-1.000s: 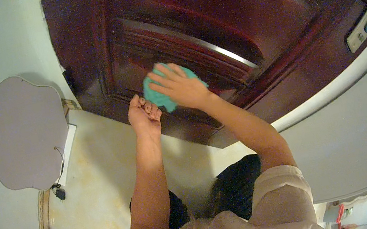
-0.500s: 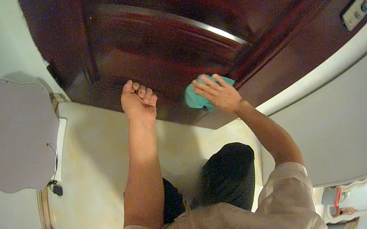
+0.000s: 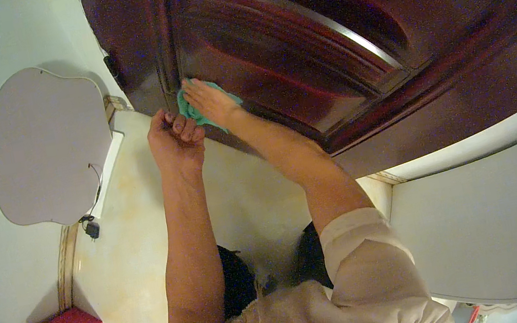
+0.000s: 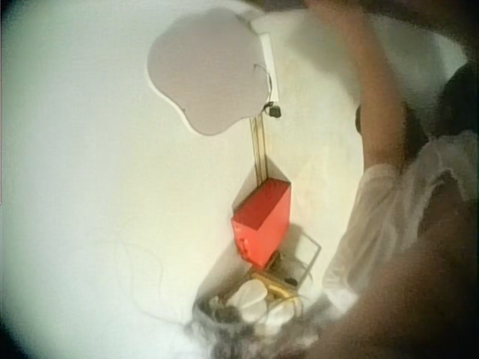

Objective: The person wipes a dark wooden door with a green cloth, starting from the upper section and moving down to the lower edges and frame. The person also cleans the adjacent wall and floor area near the door threshold.

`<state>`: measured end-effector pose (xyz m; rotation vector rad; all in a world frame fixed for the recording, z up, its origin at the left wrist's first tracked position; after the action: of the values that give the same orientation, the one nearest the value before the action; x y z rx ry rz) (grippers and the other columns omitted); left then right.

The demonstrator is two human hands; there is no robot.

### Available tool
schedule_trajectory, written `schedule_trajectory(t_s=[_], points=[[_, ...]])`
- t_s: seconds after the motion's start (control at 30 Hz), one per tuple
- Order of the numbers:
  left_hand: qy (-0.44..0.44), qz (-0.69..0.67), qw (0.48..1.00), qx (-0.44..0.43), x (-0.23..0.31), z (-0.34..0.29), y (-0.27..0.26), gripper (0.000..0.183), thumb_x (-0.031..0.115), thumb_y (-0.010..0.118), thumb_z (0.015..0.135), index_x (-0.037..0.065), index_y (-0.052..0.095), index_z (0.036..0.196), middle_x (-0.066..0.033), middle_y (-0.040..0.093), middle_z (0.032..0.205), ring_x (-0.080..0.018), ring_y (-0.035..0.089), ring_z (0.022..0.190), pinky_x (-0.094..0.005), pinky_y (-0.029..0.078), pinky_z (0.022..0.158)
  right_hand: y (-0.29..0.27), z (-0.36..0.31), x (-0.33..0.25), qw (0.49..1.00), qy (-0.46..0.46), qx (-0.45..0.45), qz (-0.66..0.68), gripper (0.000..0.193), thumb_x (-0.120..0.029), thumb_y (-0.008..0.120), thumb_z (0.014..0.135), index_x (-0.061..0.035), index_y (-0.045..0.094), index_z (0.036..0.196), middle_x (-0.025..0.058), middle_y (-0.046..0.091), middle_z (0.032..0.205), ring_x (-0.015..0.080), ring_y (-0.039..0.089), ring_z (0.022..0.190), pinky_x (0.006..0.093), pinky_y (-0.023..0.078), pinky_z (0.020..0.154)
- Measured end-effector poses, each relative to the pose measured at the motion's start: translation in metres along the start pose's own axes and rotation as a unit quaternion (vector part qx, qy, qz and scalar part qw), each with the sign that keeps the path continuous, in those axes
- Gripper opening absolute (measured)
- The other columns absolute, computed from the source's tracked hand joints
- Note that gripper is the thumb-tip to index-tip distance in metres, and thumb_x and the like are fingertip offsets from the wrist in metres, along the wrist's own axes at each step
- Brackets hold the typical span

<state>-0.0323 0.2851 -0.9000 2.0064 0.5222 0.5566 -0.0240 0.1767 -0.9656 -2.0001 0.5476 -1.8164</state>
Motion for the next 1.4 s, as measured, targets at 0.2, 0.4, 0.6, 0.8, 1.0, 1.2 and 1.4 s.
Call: schedule_trajectory(t_s=[0.2,0.4,0.6,0.8,1.0,1.2,1.4], points=[[0.008,0.028,0.999,0.020,-0.016,0.009,-0.003,0.028,0.027,0.044,0.096,0.017,0.043,0.070,0.0023,0.037,0.054,-0.0123,0.033,0.046,-0.0291,0.028,0.046,0.043,-0.129,-0.039,0.997,-0.049,0.025,0.047,0.057,-0.032,0.041,0.093,-0.0136,0.034,0.146,0.0010,0.026,0.156,0.0215,0.018,0.145,0.0445,0.006,0.119],[-0.044,0.059,0.997,-0.011,-0.063,0.028,-0.009,0.028,0.027,0.045,0.096,0.017,0.043,0.070,0.0020,0.039,0.055,-0.0124,0.034,0.048,-0.0287,0.029,0.049,0.089,-0.295,-0.074,0.988,-0.123,-0.038,0.087,0.057,-0.018,0.047,0.087,-0.0088,0.038,0.143,0.0076,0.035,0.150,0.0226,0.028,0.141,0.0422,0.016,0.118],[-0.022,0.164,0.986,0.031,-0.093,0.053,-0.035,0.025,0.026,0.049,0.093,0.016,0.045,0.070,0.0020,0.041,0.055,-0.0121,0.035,0.044,-0.0300,0.029,0.042,0.127,-0.372,-0.106,0.892,-0.068,-0.170,0.414,0.049,-0.010,0.057,0.078,-0.0126,0.056,0.127,0.0106,0.054,0.131,0.0282,0.043,0.131,0.0464,0.029,0.112],[0.010,0.373,0.917,0.145,-0.136,0.059,-0.149,0.026,0.024,0.049,0.091,0.004,0.059,0.078,-0.0073,0.059,0.067,-0.0203,0.054,0.055,-0.0349,0.041,0.048,0.122,-0.293,-0.104,0.439,0.293,-0.128,0.840,0.050,-0.017,0.059,0.089,-0.0074,0.046,0.137,0.0133,0.057,0.129,0.0273,0.053,0.118,0.0388,0.040,0.102],[0.141,0.408,0.894,0.124,-0.181,0.036,-0.199,0.033,0.030,0.056,0.092,0.001,0.063,0.106,-0.0090,0.065,0.095,-0.0221,0.059,0.089,-0.0336,0.046,0.083,0.117,-0.234,-0.118,0.171,0.246,-0.054,0.953,0.052,-0.037,0.053,0.096,-0.0018,0.049,0.133,0.0089,0.055,0.130,0.0226,0.050,0.119,0.0349,0.035,0.104],[0.096,0.449,0.886,0.062,-0.193,0.053,-0.202,0.054,0.037,0.055,0.096,0.004,0.045,0.138,-0.0142,0.056,0.127,-0.0230,0.053,0.115,-0.0327,0.040,0.099,0.107,-0.266,-0.123,0.242,0.299,-0.144,0.912,0.051,-0.040,0.052,0.095,-0.0047,0.051,0.132,0.0054,0.055,0.128,0.0186,0.050,0.117,0.0347,0.038,0.101],[0.263,0.430,0.849,0.156,-0.228,0.052,-0.131,0.061,0.035,0.049,0.098,0.004,0.029,0.147,-0.0200,0.034,0.148,-0.0297,0.034,0.136,-0.0359,0.027,0.111,0.155,-0.338,-0.160,0.097,0.442,-0.141,0.880,0.037,-0.031,0.050,0.095,-0.0081,0.055,0.124,0.0043,0.056,0.119,0.0148,0.053,0.107,0.0318,0.043,0.091]])
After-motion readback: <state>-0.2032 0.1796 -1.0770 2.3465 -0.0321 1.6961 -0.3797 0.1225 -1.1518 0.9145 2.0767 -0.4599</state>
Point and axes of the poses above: each hand's wrist, its own z-axis towards the middle knuckle, its own y-axis out of the palm, x = y × z, the point moved 7 cm from there along z, towards the middle knuckle
